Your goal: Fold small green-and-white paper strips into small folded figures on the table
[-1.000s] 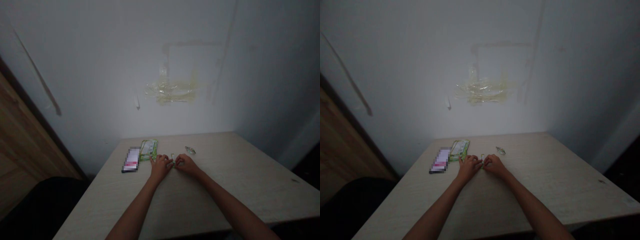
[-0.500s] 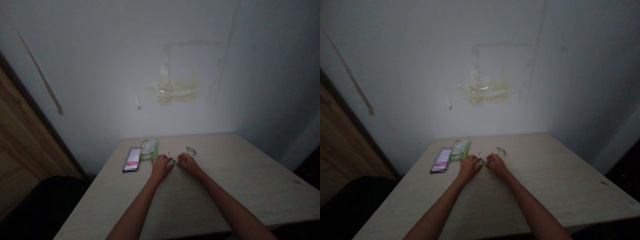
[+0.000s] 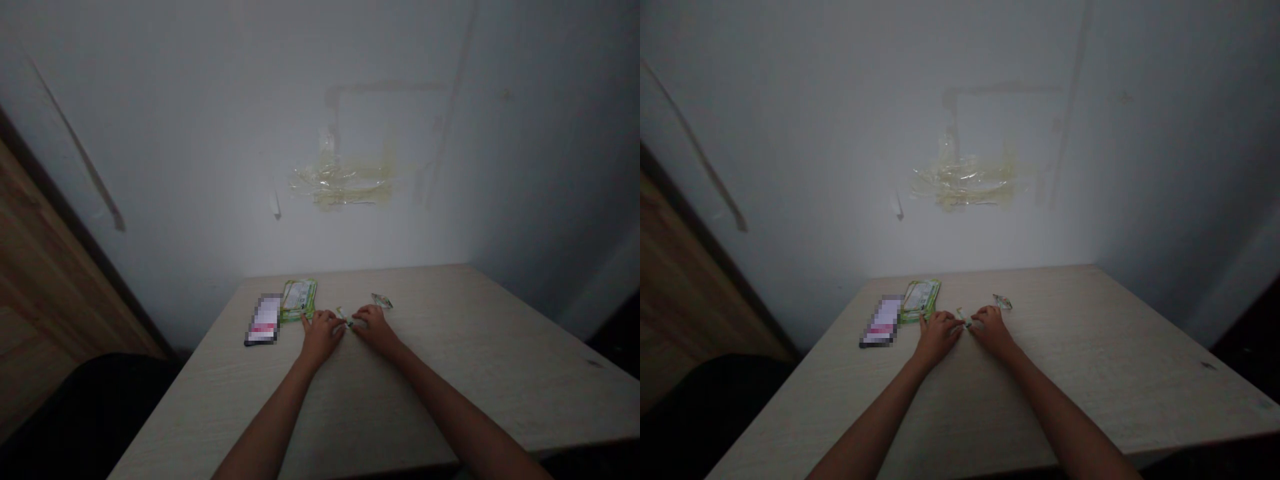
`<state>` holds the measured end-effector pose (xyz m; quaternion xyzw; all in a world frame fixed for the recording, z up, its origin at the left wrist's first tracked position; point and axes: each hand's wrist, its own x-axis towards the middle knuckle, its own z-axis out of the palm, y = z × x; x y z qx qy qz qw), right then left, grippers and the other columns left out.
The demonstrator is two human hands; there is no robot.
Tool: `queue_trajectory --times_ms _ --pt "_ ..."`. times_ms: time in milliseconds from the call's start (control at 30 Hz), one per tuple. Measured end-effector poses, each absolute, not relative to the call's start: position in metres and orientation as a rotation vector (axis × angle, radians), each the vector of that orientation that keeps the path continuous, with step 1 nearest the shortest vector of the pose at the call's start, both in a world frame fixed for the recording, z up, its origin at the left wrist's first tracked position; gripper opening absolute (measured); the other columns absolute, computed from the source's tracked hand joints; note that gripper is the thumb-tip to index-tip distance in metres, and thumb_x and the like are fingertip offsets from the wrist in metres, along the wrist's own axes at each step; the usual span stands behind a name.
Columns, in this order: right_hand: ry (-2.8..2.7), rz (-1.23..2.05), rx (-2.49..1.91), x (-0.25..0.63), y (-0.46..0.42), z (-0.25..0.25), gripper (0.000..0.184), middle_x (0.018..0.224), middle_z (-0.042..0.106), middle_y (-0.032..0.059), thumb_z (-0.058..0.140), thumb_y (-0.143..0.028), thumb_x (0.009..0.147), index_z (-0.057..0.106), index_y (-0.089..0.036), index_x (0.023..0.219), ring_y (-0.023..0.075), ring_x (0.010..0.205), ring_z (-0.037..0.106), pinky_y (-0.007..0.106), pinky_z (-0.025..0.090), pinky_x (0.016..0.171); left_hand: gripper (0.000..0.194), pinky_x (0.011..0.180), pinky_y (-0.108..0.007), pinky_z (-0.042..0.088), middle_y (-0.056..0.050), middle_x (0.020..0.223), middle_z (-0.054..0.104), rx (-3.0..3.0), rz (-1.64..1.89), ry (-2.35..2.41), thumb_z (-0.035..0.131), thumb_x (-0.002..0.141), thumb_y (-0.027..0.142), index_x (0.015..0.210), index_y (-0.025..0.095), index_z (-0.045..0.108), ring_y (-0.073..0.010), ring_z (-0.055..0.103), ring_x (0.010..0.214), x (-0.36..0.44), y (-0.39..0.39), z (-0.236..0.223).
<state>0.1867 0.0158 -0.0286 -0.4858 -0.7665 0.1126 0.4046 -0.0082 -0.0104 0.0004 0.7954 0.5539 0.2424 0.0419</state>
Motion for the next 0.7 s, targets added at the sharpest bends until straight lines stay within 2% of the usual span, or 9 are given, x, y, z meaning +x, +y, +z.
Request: queue_trajectory --times_ms 300,433,700 --pt "-1.964 0.331 -1.231 0.1871 0.0141 -0.0253 0.020 0.103 0.064 0.0091 0.069 -0.024 0.076 0.074 -0.023 0.096 0.0261 0.106 0.051 0.046 0.038 0.099 0.024 0.109 -0.066 0.015 -0.005 0.114 0.061 2.356 0.781 1.882 0.061 0.083 0.038 0.103 0.029 0.070 -0.0263 0.048 0.115 -0.0083 -0.0086 0.0005" --pt "-1.959 0.372 -1.217 0.1879 0.0138 -0.0248 0.020 0.103 0.065 0.0089 0.069 -0.023 0.075 0.074 -0.022 0.095 0.0252 0.106 0.053 0.043 0.039 0.099 0.023 0.109 -0.062 0.017 -0.005 0.114 0.061 2.350 0.732 1.903 0.061 0.083 0.037 0.102 0.029 0.071 -0.0261 0.048 0.115 -0.0079 -0.0083 0.0018" --pt "-1.909 0.382 -1.185 0.1898 0.0138 -0.0225 0.020 0.098 0.068 0.0070 0.065 -0.022 0.073 0.071 -0.020 0.092 0.0244 0.103 0.056 0.041 0.037 0.100 0.022 0.110 -0.064 0.013 -0.004 0.112 0.063 2.330 0.807 1.814 0.060 0.084 0.036 0.102 0.031 0.071 -0.0260 0.047 0.116 -0.0088 -0.0073 -0.0013"
